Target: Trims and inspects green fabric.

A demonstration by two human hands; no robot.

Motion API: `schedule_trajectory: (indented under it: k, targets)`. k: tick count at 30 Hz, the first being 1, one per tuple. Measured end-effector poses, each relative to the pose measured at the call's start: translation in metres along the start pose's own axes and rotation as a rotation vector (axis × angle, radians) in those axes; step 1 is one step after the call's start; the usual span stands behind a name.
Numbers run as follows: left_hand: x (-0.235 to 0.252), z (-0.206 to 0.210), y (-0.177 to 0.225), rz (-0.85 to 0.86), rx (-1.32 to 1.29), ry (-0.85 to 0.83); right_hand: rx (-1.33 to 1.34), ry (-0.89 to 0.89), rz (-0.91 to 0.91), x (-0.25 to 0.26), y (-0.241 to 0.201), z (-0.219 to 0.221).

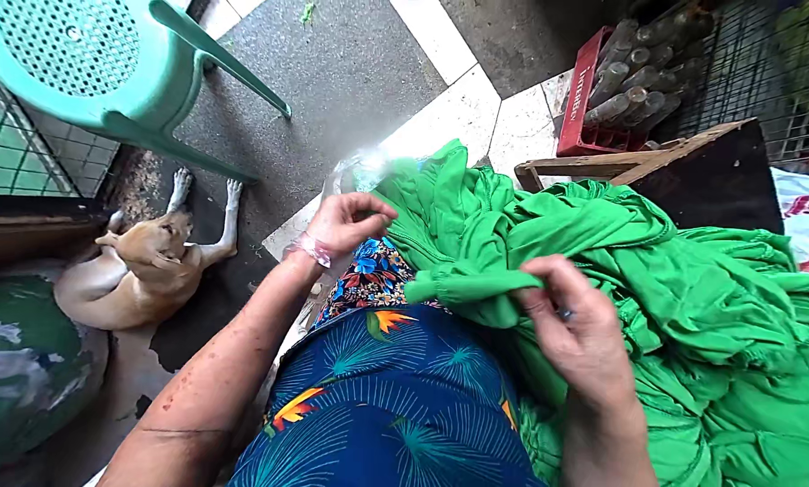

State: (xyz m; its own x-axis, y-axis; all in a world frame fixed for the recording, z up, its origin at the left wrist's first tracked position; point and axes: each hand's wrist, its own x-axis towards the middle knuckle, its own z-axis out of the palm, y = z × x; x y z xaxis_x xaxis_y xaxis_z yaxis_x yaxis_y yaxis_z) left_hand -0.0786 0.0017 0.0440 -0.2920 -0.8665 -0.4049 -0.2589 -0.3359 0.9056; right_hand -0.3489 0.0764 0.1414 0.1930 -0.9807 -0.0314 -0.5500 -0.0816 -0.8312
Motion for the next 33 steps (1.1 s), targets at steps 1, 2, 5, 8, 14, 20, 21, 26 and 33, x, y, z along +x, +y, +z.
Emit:
schedule_trajectory:
  k: [1,2,5,8,14,20,21,26,33]
  targets:
    - [0.002,-0.002,0.002,-0.008,-0.028,0.029,-0.024,0.050,0.069,0.002,0.000,-0.005]
    - [0.004,-0.002,0.005,-0.017,-0.046,0.044,-0.101,0.086,0.153,0.004,0.003,-0.009]
    - [0.005,0.007,0.009,-0.013,-0.088,0.011,-0.353,0.086,0.453,0.009,0.027,-0.010]
    - [0.003,0.025,0.005,0.026,-0.107,-0.088,-0.477,0.093,0.598,0.008,0.046,-0.001]
    - [0.007,0.050,0.007,0.023,0.004,-0.166,-0.660,0.167,0.448,0.004,0.043,-0.001]
    - [0.016,0.058,0.001,0.124,0.217,-0.075,-0.594,0.340,0.002,0.004,0.027,0.018]
    - [0.018,0.061,-0.002,0.182,0.246,-0.066,-0.515,0.315,-0.038,0.007,0.025,0.025]
    - [0.027,0.077,-0.021,0.544,0.372,-0.049,-0.444,0.100,0.134,0.017,0.039,0.053]
    - [0.019,0.054,-0.020,0.426,0.388,-0.120,-0.520,-0.035,0.112,0.010,0.048,0.049]
